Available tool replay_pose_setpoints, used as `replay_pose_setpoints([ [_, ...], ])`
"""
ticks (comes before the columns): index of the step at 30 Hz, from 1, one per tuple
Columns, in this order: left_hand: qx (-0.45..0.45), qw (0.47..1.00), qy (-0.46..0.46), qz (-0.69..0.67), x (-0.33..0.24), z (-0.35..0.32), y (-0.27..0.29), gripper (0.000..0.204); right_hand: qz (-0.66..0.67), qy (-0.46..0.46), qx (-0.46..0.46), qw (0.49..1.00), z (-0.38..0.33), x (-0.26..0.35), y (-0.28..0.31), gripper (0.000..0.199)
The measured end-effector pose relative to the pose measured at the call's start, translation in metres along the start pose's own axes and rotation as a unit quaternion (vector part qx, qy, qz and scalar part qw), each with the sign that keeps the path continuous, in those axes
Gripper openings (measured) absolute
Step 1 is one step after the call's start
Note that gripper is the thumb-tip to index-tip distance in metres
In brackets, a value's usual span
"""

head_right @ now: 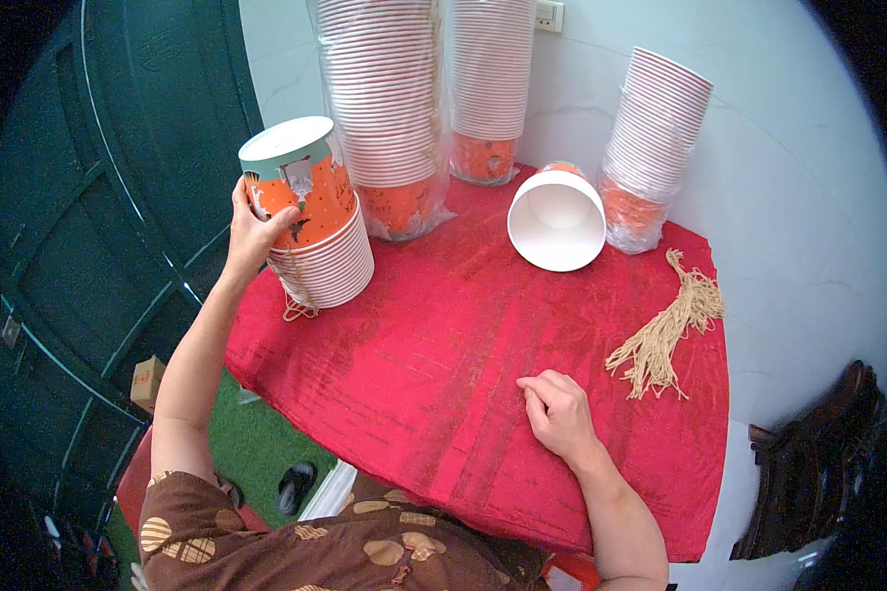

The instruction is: Attaching string handles to paper buckets by threading them through pre-drilled holes.

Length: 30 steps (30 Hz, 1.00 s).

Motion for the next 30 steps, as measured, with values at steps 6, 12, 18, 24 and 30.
replay_pose_setpoints([
  [6,-0.016,0.997,-0.066,0.043,0.013,-0.002,0.000,0.109,0.006,-0.002,0.002,1.000,0.000,-0.001,-0.001,0.010],
  [12,-0.034,0.996,-0.073,0.041,0.020,-0.006,-0.003,0.108,0.004,0.000,0.003,1.000,0.001,-0.001,0.001,0.010],
  [18,-0.039,0.996,-0.079,0.021,0.034,-0.005,-0.007,0.105,0.004,0.014,-0.014,1.000,-0.002,-0.005,0.001,0.010],
  [24,-0.034,0.995,-0.085,0.028,0.040,-0.003,0.001,0.102,-0.018,0.040,-0.020,0.999,-0.003,0.001,-0.001,0.008],
  [30,-0.082,0.945,-0.073,0.307,-0.011,-0.027,-0.004,0.083,-0.008,0.050,-0.030,0.998,-0.006,-0.008,-0.003,0.009],
])
Point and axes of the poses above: each hand's wrist, its own z-axis towards the middle knuckle, its own y-axis out of the back of the hand, x = y × z, the point moved 5 cm from there along z, towards the middle knuckle, and after that the axes turned 7 degrees about -y, right-handed, at the moved point
